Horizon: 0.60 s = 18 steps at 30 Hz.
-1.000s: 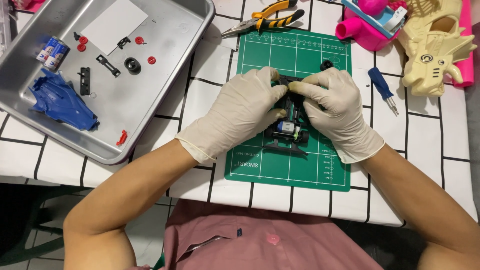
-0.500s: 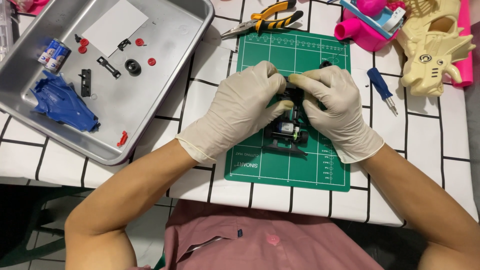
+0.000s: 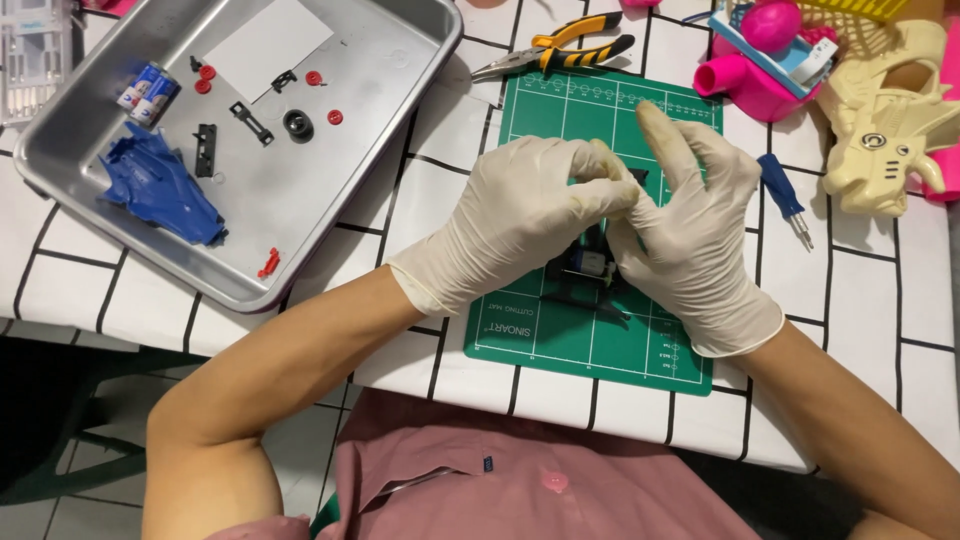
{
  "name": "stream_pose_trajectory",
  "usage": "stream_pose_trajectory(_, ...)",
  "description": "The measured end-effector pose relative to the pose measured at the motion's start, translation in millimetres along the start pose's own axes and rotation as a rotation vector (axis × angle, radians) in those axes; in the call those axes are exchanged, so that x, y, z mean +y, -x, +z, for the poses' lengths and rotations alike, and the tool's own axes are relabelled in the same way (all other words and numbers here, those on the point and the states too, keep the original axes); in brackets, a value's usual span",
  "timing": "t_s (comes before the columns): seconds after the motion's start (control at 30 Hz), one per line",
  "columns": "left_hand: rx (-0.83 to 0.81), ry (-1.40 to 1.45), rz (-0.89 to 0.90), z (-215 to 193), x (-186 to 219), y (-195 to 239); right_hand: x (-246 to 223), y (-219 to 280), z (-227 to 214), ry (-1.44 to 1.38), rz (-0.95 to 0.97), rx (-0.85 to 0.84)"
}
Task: Assembling a toy car chassis by installing the motor, gears, and batteries on a cutting mat.
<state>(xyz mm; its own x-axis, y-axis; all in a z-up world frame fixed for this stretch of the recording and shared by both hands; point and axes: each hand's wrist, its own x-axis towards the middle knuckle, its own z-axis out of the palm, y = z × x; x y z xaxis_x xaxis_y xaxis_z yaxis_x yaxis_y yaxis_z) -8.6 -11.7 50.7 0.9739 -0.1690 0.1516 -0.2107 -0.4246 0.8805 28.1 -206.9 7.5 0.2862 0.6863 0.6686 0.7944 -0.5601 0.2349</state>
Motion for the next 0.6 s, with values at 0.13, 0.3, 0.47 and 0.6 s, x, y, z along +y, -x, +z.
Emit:
stream_pose_trajectory(0.13,0.309,-0.534,0.755,12.2,-39.4,-1.5,-9.9,-4.4,-7.8,0.067,0.039,-0.030)
stream_pose_trajectory(0.3,0.384,-0.563,0.911,8.3,-32.8,-1.3,-15.3,0.0,-14.2,0.202,0.094,-0.105)
stream_pose_trajectory(0.47,0.424,-0.606,1.036,17.2,-24.2,0.9,-17.7,-4.5,-17.8,0.294,0.256,-0.006)
stream_pose_trajectory(0.6,0.406,-0.486,1.022,31.0,-18.0,5.2,-16.3,-2.8,-25.2,0.401,0.238,-0.025)
